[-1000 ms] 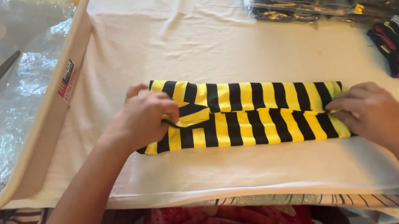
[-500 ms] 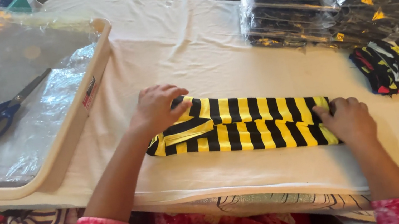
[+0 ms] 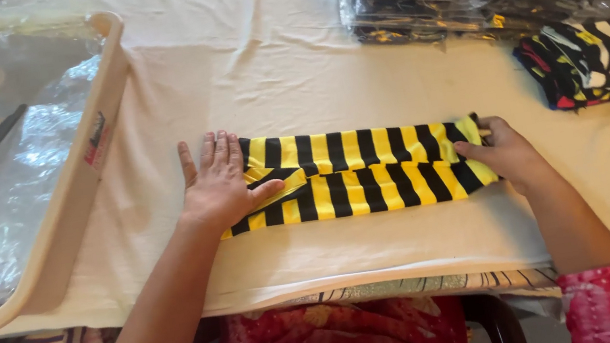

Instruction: Folding small striped shirts and stacking them on a table.

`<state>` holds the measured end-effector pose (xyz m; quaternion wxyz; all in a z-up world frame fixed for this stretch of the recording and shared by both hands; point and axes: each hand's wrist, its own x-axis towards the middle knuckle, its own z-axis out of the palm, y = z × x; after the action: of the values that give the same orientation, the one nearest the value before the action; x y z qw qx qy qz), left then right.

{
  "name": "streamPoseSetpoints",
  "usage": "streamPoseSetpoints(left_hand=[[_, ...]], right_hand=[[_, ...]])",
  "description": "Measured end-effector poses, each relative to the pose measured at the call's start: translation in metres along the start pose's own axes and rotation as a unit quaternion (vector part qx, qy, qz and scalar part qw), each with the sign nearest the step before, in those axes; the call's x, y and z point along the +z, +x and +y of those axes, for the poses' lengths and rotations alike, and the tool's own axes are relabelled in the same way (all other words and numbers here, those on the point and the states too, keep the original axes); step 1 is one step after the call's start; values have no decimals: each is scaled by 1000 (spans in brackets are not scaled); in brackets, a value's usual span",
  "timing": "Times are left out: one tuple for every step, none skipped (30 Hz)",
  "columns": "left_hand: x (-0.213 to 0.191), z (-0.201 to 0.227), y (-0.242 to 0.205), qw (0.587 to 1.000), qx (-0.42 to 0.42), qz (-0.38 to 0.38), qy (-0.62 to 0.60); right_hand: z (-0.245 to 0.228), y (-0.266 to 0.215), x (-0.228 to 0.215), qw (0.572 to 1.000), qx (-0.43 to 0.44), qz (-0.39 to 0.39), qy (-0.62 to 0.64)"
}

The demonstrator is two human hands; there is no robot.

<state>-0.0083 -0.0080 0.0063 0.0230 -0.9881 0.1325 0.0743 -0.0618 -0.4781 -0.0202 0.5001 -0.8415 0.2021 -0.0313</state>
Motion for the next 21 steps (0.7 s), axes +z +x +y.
streamPoseSetpoints(left_hand=[[-1,0,0,999,14,36,5],[-2,0,-1,997,29,72,9],[0,2,0,997,31,71,7],[2,4,1,988,73,135,4],[5,5,0,974,110,198,0],[6,10,-1,974,110,197,-2],[7,14,-3,959,156,237,-16],[9,18,-5,939,201,277,-30],[12,22,-6,939,200,277,-31],[14,26,-6,935,227,271,-34],[16,29,-6,929,253,266,-36],[18,31,-6,930,253,266,-37],[20,32,-5,936,258,235,-40],[22,33,-4,942,262,205,-44],[21,33,-5,943,261,204,-44],[20,33,-6,948,259,178,-54],[19,33,-6,952,257,152,-64],[17,33,-6,953,255,152,-64],[16,33,-7,953,255,147,-67],[15,34,-7,954,255,142,-70],[15,34,-7,954,254,142,-73]], right_hand=[[-7,-4,1,998,-2,-25,62],[-14,-8,2,991,-5,-50,124],[-22,-13,0,991,-4,-48,122],[-31,-19,0,986,-28,-59,151],[-40,-23,1,980,-51,-72,180],[-50,-30,4,980,-50,-72,179],[-61,-36,8,977,-85,-82,180],[-73,-42,12,972,-120,-93,180],[-79,-44,21,972,-120,-94,179],[-85,-47,29,979,-141,-86,124],[-91,-49,37,982,-161,-77,69],[-105,-59,49,981,-161,-78,69],[-120,-68,62,983,-153,-98,35],[-134,-77,74,982,-145,-118,1],[-134,-77,82,982,-146,-120,1],[-133,-76,89,976,-109,-180,63],[-133,-75,97,961,-70,-237,124],[-137,-76,99,960,-71,-239,124],[-140,-76,100,973,-95,-192,84],[-143,-76,102,981,-119,-144,43],[-131,-70,102,981,-118,-146,41]])
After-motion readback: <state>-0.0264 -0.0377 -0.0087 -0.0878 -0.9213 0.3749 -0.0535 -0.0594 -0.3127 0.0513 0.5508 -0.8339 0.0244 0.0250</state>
